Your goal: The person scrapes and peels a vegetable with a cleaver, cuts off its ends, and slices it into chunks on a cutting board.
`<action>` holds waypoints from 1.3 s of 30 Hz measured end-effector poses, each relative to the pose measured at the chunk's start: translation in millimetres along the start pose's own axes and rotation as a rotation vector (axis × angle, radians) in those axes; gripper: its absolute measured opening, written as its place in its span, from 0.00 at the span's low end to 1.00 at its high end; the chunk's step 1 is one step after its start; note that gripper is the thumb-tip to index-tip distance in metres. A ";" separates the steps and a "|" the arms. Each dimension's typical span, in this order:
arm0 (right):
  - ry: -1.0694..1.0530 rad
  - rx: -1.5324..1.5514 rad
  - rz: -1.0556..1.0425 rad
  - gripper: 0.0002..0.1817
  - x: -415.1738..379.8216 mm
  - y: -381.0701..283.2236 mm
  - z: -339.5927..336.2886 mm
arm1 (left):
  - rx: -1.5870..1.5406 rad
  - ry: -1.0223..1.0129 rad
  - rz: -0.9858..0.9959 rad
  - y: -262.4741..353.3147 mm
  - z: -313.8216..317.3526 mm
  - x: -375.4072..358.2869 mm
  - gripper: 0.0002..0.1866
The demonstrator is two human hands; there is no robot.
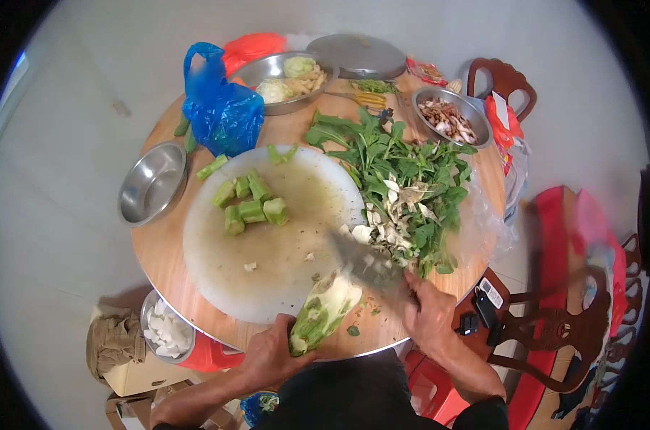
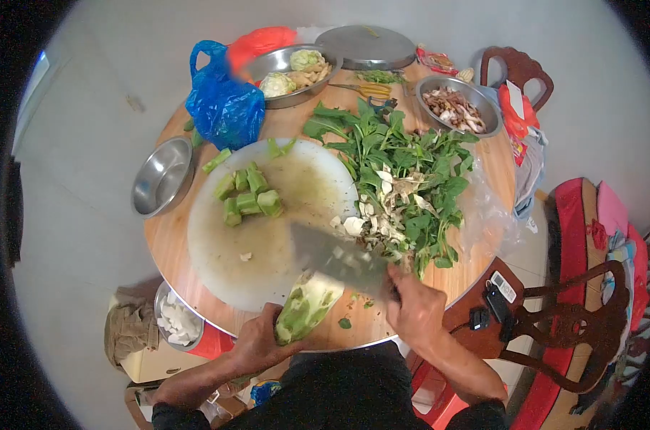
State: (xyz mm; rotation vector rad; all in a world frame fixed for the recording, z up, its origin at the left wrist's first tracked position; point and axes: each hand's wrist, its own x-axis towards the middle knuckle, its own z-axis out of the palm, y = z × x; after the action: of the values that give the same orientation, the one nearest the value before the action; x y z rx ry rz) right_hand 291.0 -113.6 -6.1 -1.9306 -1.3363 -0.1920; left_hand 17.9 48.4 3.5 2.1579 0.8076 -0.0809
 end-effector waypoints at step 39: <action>-0.040 -0.051 -0.234 0.22 -15.9 -33.6 -9.0 | -0.224 -0.031 0.264 -6.6 19.3 15.9 0.47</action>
State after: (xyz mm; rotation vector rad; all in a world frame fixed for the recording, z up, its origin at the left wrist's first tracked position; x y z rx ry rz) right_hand 258.0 -125.9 8.8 -1.8244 -1.5978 -0.3053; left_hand 30.7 45.9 -18.9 2.0253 0.4834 0.1071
